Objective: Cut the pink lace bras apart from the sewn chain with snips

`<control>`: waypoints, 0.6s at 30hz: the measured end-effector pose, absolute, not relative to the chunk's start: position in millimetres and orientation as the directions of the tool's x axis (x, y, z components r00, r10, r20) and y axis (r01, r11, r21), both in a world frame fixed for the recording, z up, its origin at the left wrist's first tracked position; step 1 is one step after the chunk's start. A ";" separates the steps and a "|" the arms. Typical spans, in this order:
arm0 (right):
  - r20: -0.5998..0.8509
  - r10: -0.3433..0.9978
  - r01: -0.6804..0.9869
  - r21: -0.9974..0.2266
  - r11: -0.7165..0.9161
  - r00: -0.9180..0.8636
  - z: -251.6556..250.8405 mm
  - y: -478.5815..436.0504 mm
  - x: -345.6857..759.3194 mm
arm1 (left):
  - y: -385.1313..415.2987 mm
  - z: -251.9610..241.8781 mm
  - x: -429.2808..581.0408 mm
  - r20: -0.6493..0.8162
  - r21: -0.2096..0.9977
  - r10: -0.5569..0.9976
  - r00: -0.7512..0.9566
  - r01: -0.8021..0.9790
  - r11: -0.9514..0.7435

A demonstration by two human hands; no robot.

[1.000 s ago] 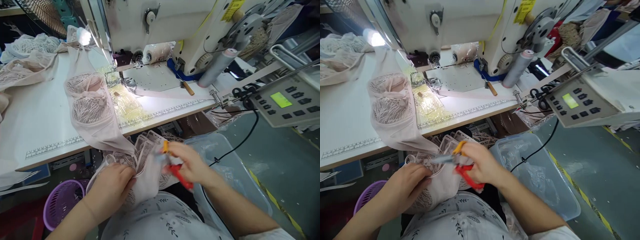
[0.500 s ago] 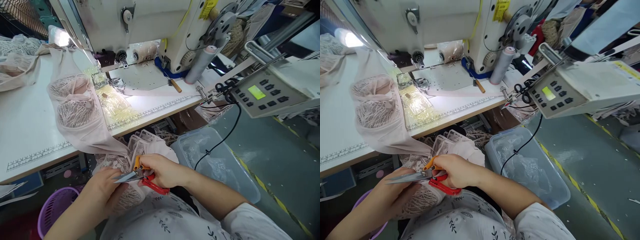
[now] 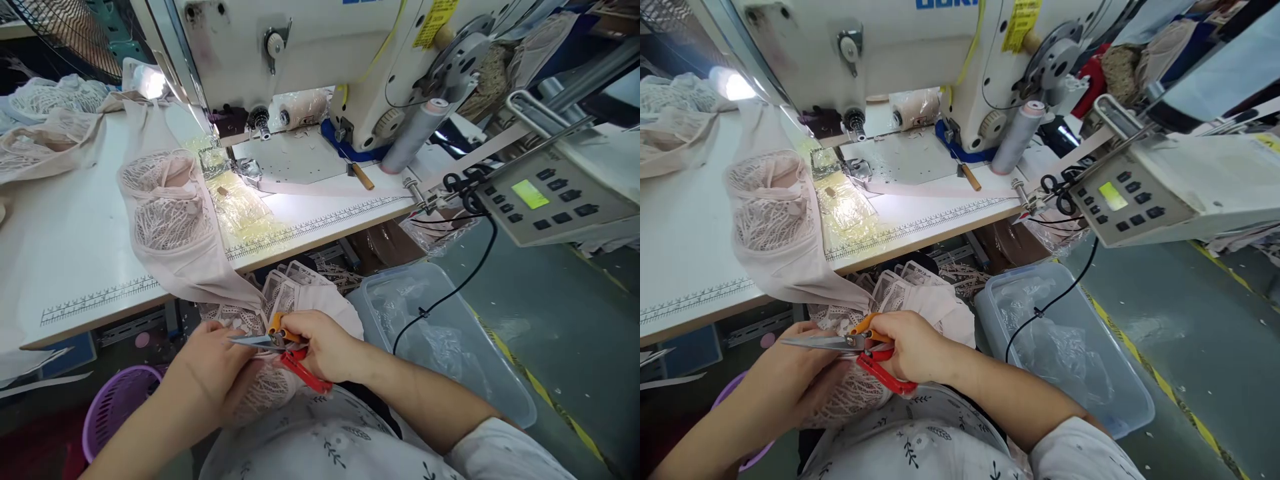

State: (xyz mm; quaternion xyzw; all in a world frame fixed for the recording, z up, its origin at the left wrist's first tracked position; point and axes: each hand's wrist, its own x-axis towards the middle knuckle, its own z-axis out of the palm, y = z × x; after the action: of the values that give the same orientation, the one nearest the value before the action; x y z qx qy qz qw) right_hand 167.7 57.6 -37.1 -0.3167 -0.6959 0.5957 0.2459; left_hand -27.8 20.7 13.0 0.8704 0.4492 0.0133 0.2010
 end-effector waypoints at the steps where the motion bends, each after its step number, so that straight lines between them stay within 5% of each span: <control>1: -0.031 0.735 0.144 -0.985 0.091 -0.677 -37.9 57.8 168.5 | 20.3 13.5 -34.6 -0.164 0.338 0.786 0.596 0.783 -0.523; 4: -0.012 0.728 0.148 -0.981 0.124 -0.686 -40.8 58.4 171.6 | 16.1 15.0 -59.8 -0.148 0.375 0.824 0.546 0.802 -0.464; 9: 0.074 0.711 0.166 -0.950 0.263 -0.699 -40.2 55.0 176.1 | 4.7 21.9 -87.5 -0.210 0.648 0.907 0.364 0.747 -0.149; 18: 0.047 0.662 0.224 -0.921 0.318 -0.748 -26.5 47.9 181.4 | -4.2 14.9 -84.2 -0.323 0.924 0.914 0.246 0.292 0.247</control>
State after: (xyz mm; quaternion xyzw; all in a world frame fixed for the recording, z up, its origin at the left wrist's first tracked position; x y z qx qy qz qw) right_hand 181.4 47.9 -26.5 -0.2829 -0.7829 0.5108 0.2148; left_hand -84.2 -4.2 14.9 0.5489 0.5493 0.2739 0.5674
